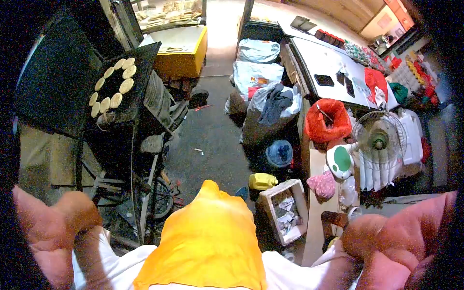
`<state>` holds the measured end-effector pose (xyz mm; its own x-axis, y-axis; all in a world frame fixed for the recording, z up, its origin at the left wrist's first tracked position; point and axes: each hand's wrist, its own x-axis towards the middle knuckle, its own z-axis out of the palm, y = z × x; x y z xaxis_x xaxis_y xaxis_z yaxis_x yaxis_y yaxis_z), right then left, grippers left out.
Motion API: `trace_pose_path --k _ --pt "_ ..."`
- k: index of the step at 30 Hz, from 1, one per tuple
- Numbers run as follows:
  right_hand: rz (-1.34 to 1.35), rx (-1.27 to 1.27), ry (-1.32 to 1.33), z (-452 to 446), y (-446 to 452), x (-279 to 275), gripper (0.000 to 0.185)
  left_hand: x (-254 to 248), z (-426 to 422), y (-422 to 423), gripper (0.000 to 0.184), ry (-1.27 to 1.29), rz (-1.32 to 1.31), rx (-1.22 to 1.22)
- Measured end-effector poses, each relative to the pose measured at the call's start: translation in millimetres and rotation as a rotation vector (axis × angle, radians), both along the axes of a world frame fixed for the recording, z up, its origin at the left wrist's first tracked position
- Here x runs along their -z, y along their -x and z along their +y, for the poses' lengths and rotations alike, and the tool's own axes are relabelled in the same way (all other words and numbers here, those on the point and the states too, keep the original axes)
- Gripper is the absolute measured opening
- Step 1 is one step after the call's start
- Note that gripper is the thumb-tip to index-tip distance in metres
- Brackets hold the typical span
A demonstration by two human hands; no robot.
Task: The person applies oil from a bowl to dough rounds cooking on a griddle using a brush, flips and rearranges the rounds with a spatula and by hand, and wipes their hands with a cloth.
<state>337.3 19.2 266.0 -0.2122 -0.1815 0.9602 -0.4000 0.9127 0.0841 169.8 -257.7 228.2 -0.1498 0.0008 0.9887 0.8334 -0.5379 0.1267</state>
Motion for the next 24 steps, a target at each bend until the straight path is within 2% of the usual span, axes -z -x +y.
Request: trace_pose_path --k 7,12,17,24 --pt "0.015 0.06 -0.052 -34.3 15.2 -12.1 0.023 -2.0 -27.3 13.1 0.034 -0.021 0.009 -0.009" --pt "0.046 0.119 -0.102 -45.9 19.5 -14.5 0.02 15.1 -32.2 9.2 0.034 -0.073 -0.051 -0.002" --pt "0.076 0.195 -0.114 -46.3 36.6 -20.5 0.021 26.6 -27.2 27.6 0.033 -0.065 -0.154 0.041" --pt "0.292 0.251 -0.149 -79.3 67.6 -54.9 0.028 27.2 -15.0 55.1 0.033 0.02 -0.302 0.171"
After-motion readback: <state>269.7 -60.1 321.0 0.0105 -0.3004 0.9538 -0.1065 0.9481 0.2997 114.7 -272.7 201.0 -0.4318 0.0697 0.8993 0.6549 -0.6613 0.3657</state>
